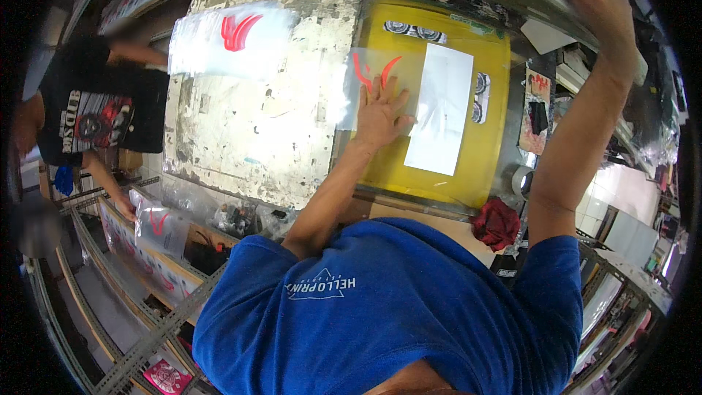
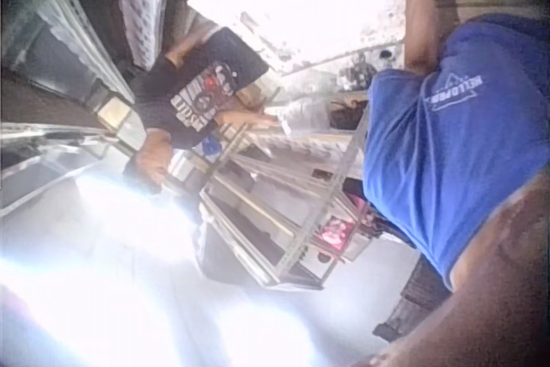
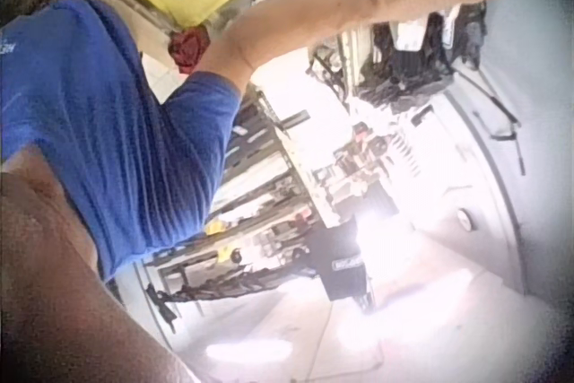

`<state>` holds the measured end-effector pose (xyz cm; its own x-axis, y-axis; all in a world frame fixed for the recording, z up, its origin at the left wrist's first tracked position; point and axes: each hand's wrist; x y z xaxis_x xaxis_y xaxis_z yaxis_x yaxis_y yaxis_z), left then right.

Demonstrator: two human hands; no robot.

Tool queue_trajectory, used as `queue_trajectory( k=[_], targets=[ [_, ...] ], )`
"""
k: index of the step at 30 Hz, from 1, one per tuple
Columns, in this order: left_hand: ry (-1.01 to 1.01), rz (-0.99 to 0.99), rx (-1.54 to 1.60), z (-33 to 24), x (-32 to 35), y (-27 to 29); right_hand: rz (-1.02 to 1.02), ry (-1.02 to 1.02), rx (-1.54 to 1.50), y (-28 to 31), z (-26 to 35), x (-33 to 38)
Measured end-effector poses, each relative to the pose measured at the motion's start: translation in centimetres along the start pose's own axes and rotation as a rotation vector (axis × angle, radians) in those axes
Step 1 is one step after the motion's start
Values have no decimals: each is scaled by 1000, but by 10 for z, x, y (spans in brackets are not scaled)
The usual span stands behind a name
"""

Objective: The person repeatedly aligns a screen printing frame over a white sheet on a yellow work surface, presses down to transfer a red logo, and lifts the frame to reveal the printed design. The process is repeated multiple times in a continuous loop.

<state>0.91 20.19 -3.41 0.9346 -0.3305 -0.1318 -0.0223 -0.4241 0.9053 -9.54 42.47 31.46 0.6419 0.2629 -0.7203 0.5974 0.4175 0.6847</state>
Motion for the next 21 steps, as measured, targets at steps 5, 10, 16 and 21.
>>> queue_trajectory(
  k=[5,10,16,21],
  targets=[
    [-97,35,49,-14,-28,-18,83,-33,-55,2,-8,-3],
    [-160,66,50,-19,-46,-24,104,-13,-1,5,0,-1],
    [-157,44,57,-27,-52,-29,99,-17,-64,-6,-26,-2],
    [-150,49,71,-33,-54,-33,121,-68,-104,-9,-35,-5]
  ],
)
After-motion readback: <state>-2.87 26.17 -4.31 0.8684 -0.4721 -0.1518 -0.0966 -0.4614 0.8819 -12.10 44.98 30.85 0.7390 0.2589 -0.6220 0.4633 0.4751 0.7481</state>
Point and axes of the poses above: each hand's wrist, its own x-axis away from the middle knuckle, its own y-axis out of the back of the hand, z = x × y
